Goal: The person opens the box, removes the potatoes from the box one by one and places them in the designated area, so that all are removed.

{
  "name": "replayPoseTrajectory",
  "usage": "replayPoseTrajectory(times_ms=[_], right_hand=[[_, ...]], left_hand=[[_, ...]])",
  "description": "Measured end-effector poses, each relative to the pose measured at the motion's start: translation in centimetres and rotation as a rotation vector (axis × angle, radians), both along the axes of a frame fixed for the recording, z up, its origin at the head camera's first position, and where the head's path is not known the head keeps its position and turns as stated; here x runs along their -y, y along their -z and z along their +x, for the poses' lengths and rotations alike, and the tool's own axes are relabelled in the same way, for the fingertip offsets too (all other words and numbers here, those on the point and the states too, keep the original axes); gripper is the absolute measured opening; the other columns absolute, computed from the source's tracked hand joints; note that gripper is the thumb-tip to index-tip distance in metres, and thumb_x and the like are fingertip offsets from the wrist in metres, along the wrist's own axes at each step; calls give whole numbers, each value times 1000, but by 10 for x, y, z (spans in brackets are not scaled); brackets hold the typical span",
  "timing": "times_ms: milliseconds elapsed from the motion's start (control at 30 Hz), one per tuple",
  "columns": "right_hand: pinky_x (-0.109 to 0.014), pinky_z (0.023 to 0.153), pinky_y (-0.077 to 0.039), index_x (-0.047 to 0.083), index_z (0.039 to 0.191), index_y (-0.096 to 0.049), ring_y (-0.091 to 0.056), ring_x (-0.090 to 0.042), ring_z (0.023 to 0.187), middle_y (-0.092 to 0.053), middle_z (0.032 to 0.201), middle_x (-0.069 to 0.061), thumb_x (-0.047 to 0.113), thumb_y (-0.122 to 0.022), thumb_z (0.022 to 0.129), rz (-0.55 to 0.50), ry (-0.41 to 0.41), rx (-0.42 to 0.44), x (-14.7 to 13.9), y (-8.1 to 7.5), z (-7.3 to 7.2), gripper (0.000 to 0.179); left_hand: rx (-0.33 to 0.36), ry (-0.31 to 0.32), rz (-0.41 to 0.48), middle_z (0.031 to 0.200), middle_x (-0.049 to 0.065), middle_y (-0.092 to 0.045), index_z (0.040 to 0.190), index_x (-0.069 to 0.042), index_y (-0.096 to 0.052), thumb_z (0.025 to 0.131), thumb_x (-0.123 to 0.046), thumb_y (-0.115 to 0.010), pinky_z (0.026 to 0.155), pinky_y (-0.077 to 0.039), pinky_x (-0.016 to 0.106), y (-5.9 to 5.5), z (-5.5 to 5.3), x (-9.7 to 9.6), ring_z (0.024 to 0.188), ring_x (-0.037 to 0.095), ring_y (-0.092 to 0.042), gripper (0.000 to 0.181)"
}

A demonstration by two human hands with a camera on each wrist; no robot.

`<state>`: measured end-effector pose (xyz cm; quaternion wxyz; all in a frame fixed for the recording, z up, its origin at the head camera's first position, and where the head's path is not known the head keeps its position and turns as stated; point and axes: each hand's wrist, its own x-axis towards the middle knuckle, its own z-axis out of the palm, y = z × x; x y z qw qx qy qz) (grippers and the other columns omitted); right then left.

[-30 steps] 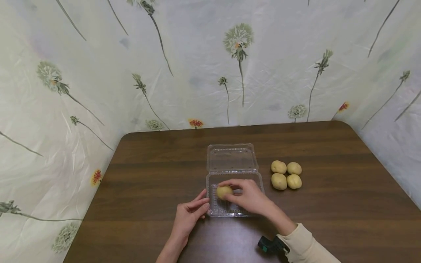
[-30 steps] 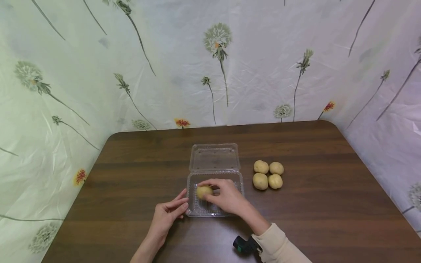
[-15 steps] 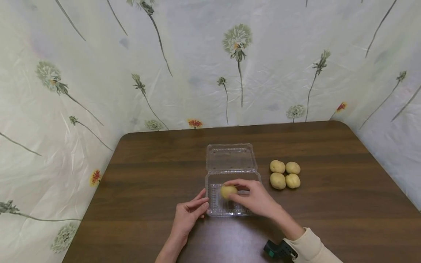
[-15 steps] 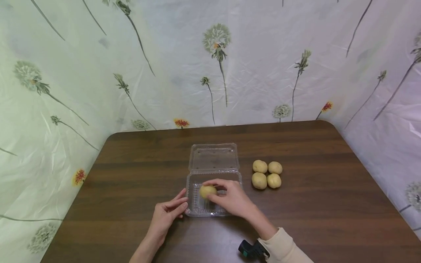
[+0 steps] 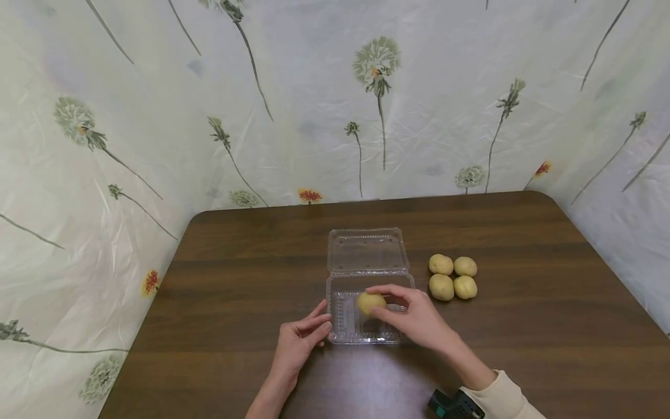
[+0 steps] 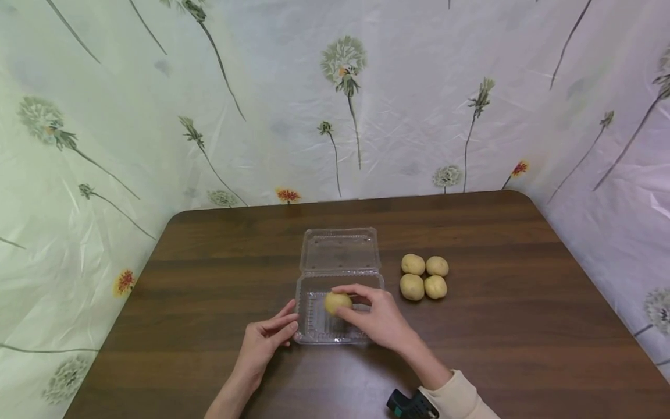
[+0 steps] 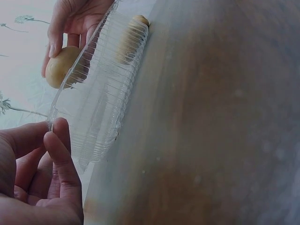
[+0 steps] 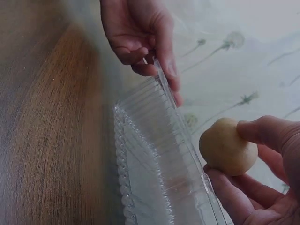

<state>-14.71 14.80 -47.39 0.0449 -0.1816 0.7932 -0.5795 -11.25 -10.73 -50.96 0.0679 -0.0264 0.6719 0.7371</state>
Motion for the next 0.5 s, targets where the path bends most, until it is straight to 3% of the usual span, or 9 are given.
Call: replayPoseTrajectory(times_ms=[500], right_hand=[[-29, 84, -53, 16, 122, -68, -61, -26, 113, -67, 121, -4, 21, -75, 88, -55, 44, 30, -18, -1, 7, 34]], left_hand=[[-4, -1, 11, 135, 7, -58, 110, 8, -70, 88, -6, -73, 63, -52, 21, 1, 0, 0, 114, 15, -58, 27]])
